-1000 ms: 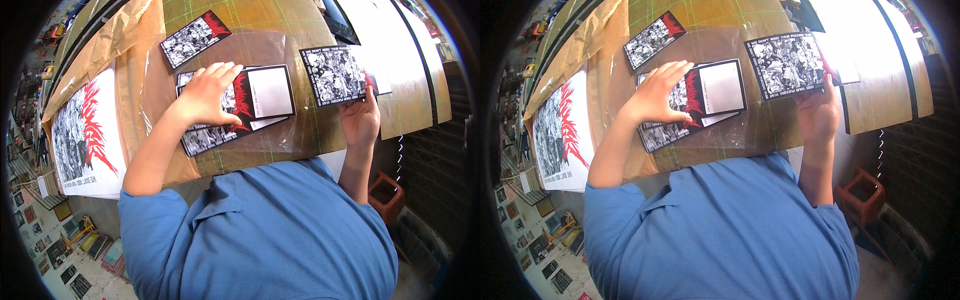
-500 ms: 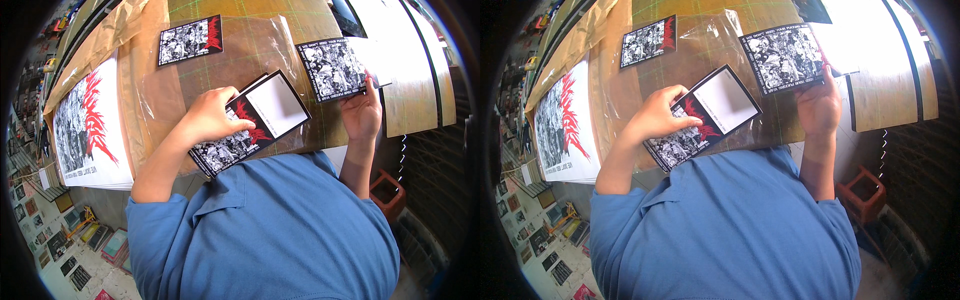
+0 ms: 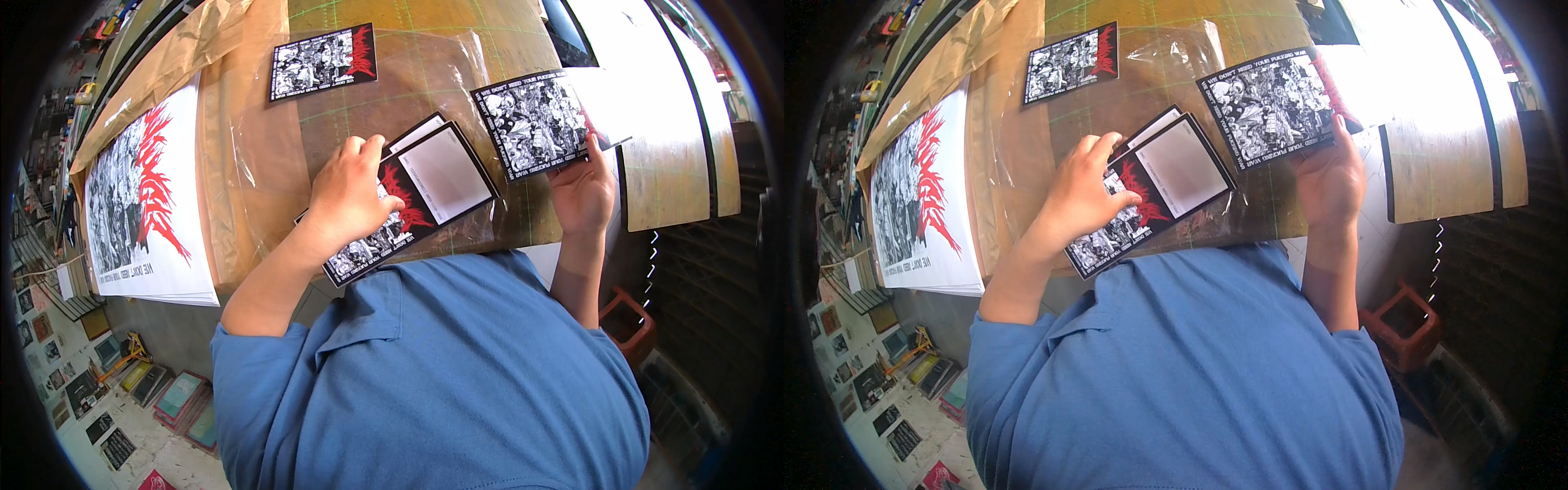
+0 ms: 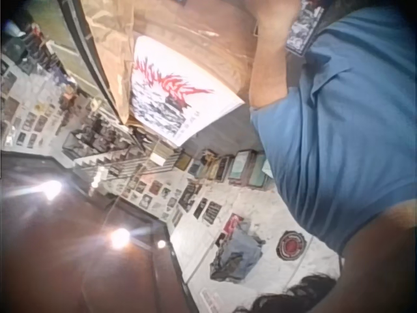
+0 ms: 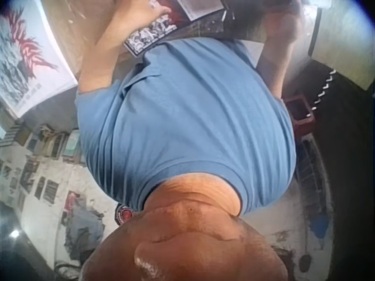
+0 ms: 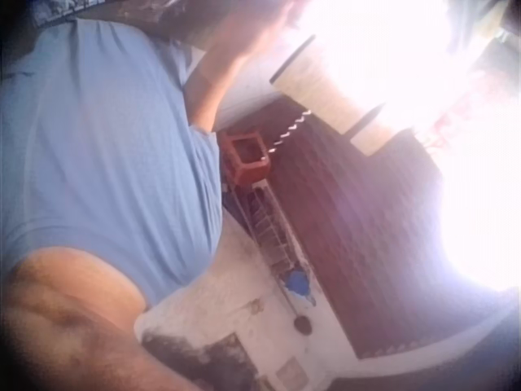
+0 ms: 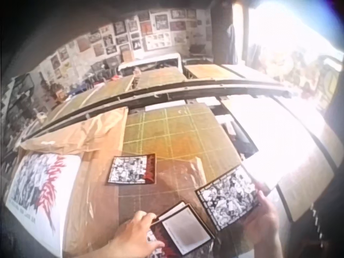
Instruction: The person assembles printed materials by inserting a yellow card into a white sleeve, placing the sleeve into a larger white box, and then inserting a black-and-red printed booklet into the box. The person handles the items one at a time and arranges them on a workbench.
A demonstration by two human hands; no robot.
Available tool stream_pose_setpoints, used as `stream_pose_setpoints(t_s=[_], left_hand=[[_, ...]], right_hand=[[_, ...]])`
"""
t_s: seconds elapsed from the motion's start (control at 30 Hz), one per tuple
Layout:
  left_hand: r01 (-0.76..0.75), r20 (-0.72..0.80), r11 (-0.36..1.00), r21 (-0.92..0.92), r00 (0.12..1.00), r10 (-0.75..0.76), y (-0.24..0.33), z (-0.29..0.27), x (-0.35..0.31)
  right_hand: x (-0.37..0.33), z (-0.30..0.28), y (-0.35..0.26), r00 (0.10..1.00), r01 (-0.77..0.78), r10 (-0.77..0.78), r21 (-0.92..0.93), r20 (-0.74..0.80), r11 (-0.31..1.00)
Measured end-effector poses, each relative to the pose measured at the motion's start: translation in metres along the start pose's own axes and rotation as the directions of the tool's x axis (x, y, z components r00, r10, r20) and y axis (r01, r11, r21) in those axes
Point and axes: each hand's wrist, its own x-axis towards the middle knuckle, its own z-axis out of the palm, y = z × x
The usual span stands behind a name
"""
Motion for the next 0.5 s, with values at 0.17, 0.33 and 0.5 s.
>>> stream_pose_setpoints(t_s=[0.17,0.33,0.5], left_hand=[[0.164,0.192,0.974,-0.158,0.972,-0.133,0.012,-0.013,0.01],[-0.048,-0.024,0.997,-0.055,0.999,0.046,0.011,-0.004,0.003],[-0.131,-0.139,0.991,0.022,0.981,0.133,0.02,0.008,-0.009]], right_hand=[[-0.001,-0.002,-0.006,1.0,-0.029,0.029,-0.014,0.012,1.0],[-0.004,-0.001,-0.004,0.997,-0.047,0.047,-0.015,0.054,0.999],[-0.008,0.004,-0.001,0.997,-0.049,0.051,-0.028,0.059,0.998]])
